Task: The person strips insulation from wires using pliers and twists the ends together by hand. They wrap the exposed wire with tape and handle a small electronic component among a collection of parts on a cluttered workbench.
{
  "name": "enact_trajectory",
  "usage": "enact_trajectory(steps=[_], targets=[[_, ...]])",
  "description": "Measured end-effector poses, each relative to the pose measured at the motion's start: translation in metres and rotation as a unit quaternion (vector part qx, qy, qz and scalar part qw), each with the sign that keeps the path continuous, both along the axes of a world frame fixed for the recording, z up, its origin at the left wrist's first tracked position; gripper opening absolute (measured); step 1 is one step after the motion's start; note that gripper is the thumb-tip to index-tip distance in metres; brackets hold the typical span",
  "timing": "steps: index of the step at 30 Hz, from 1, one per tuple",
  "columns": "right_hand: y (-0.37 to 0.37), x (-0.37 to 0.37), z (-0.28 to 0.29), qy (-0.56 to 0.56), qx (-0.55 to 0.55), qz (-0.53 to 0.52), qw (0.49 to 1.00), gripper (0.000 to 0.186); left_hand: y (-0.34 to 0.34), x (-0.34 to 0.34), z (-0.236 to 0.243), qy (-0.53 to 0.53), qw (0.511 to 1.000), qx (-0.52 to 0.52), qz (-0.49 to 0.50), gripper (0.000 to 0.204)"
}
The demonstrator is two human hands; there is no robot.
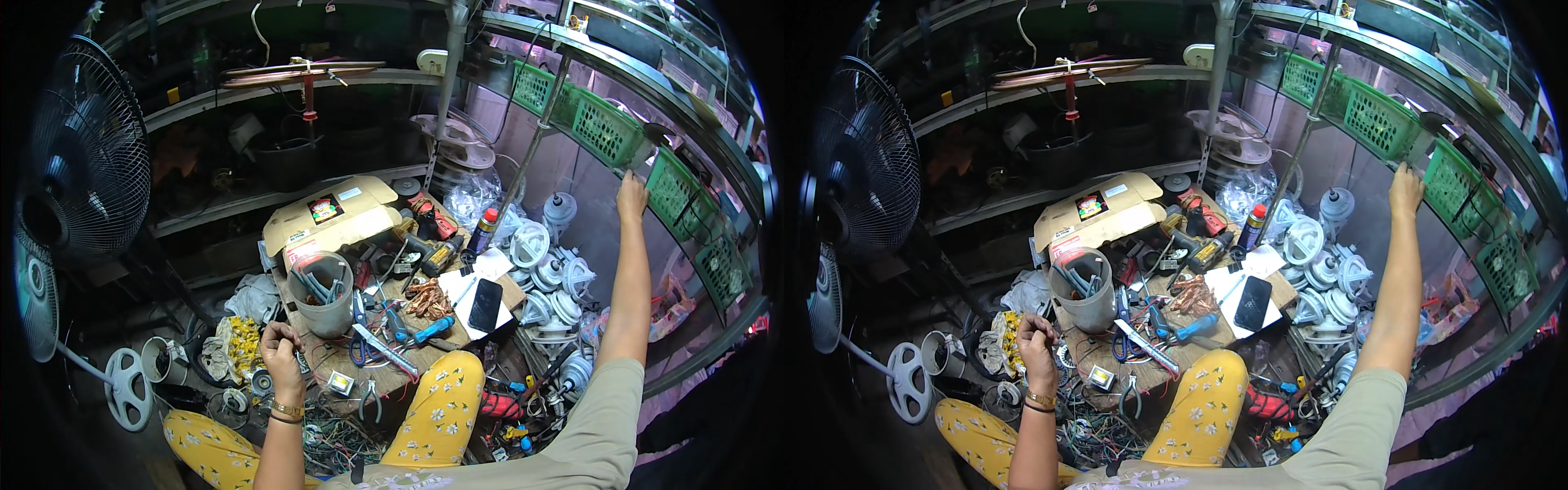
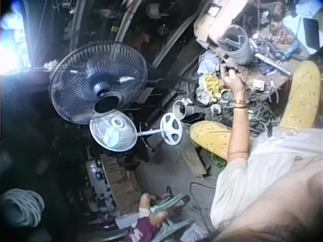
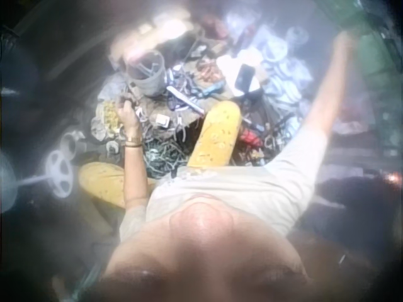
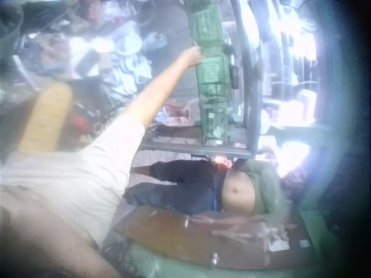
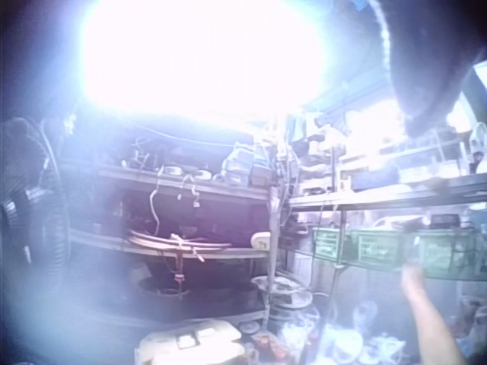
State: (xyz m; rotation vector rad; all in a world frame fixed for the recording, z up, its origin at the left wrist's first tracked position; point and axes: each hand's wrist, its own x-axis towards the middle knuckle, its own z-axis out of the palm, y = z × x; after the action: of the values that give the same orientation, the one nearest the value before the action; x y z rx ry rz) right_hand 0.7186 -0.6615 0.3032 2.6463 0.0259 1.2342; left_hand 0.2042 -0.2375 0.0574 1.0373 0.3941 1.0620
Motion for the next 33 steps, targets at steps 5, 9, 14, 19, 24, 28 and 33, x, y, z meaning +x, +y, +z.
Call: enact_trajectory(steps=[5,9,14,19,24,28,33], targets=[[0.0,-0.008,0.006,-0.112,-0.027,0.054,0.992,0.02,-0.002,-0.004,0.002,0.002,1.0,-0.016,0.0,0.014],[-0.003,-0.029,0.023,-0.233,-0.001,0.162,0.959,0.021,-0.002,-0.006,0.001,0.0,1.0,-0.017,0.005,0.014],[0.051,-0.133,0.039,-0.308,0.197,0.375,0.852,0.026,-0.002,-0.007,-0.006,0.012,1.0,-0.011,0.001,0.014],[0.129,-0.243,-0.001,0.077,0.472,0.647,0.594,0.045,-0.022,0.003,-0.005,0.075,0.997,0.011,-0.031,0.022],[0.183,-0.308,-0.033,0.291,0.482,0.679,0.472,0.063,-0.047,0.004,0.03,0.124,0.974,0.186,-0.038,0.046],[0.219,-0.339,-0.053,0.438,0.457,0.675,0.379,0.07,-0.052,-0.01,0.064,0.169,0.909,0.38,-0.012,0.063],[0.242,-0.376,-0.07,0.588,0.427,0.625,0.286,0.055,-0.063,-0.011,0.072,0.18,0.913,0.317,-0.183,0.034]])
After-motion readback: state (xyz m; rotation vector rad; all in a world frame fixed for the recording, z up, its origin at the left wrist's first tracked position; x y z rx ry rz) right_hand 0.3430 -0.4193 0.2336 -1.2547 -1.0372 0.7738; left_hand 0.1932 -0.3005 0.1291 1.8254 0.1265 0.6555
